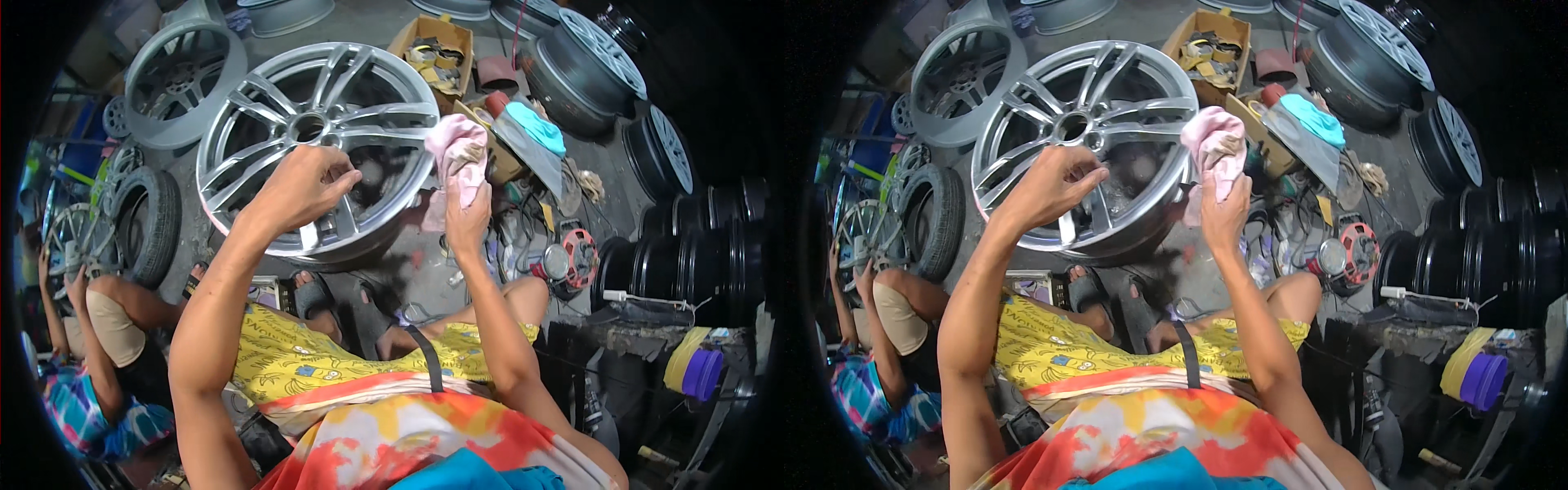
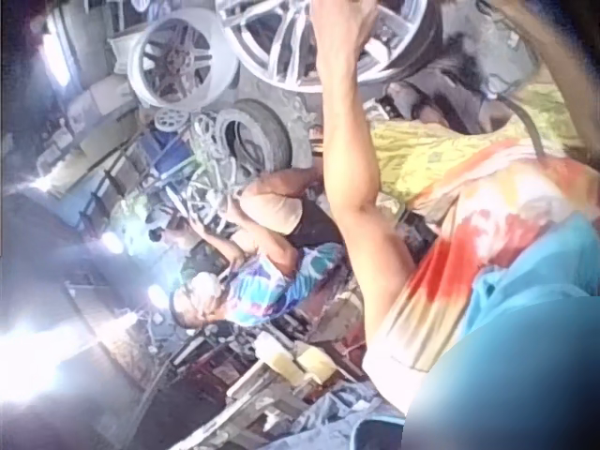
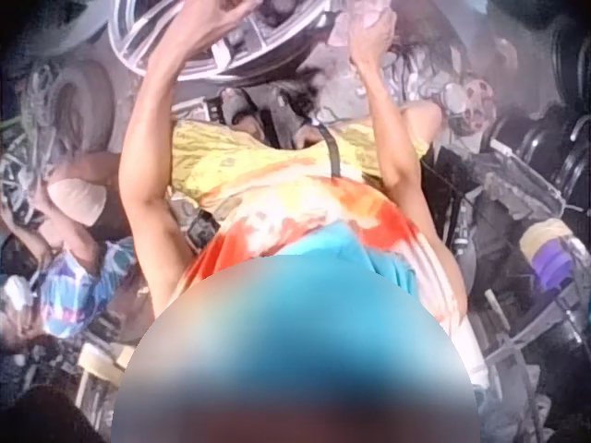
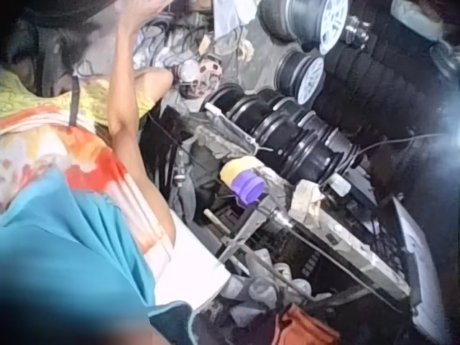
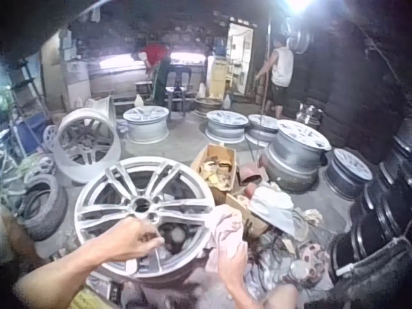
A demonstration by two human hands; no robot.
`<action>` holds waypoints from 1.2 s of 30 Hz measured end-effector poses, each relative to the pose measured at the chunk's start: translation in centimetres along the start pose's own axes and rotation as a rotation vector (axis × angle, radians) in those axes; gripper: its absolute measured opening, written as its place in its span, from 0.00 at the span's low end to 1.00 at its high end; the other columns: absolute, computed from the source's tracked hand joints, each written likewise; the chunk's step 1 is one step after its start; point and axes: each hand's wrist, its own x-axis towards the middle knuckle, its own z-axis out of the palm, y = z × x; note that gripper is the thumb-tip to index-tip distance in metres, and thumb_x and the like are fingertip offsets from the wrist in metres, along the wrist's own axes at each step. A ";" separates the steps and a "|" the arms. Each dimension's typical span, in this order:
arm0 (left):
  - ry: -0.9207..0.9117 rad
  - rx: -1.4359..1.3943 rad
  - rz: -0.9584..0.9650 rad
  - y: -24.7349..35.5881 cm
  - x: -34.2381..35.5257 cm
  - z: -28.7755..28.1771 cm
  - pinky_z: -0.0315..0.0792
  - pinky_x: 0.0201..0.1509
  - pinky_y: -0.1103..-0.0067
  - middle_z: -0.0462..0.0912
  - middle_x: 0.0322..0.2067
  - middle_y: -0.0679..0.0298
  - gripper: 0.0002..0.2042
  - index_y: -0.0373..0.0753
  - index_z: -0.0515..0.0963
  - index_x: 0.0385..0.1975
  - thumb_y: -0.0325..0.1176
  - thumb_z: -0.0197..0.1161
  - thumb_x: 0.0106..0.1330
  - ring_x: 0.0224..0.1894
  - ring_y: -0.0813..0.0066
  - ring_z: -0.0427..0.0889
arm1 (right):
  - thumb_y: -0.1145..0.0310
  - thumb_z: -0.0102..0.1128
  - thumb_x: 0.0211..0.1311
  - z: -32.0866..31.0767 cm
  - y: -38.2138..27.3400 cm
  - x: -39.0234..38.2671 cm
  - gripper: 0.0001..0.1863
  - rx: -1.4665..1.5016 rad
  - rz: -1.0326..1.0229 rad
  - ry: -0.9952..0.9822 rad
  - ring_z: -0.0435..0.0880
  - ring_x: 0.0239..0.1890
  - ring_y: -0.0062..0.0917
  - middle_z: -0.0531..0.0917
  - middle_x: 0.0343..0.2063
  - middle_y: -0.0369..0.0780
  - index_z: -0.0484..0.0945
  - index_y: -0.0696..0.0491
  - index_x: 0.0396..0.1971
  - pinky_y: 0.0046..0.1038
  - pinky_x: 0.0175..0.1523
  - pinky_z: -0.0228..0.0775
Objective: The person sands the surface of a car wheel rim using a power sander, wipes it with a cloth, and applies a substance to a small area of the rim.
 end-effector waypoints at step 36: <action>-0.384 -0.038 -0.248 -3.1 12.1 8.7 0.71 0.29 0.73 0.78 0.15 0.63 0.39 0.35 0.82 0.17 0.76 0.69 0.55 0.22 0.72 0.79 | 0.60 0.72 0.57 -6.5 32.2 -8.6 0.20 -0.571 0.407 -0.366 0.77 0.58 0.47 0.80 0.49 0.51 0.89 0.54 0.48 0.40 0.67 0.69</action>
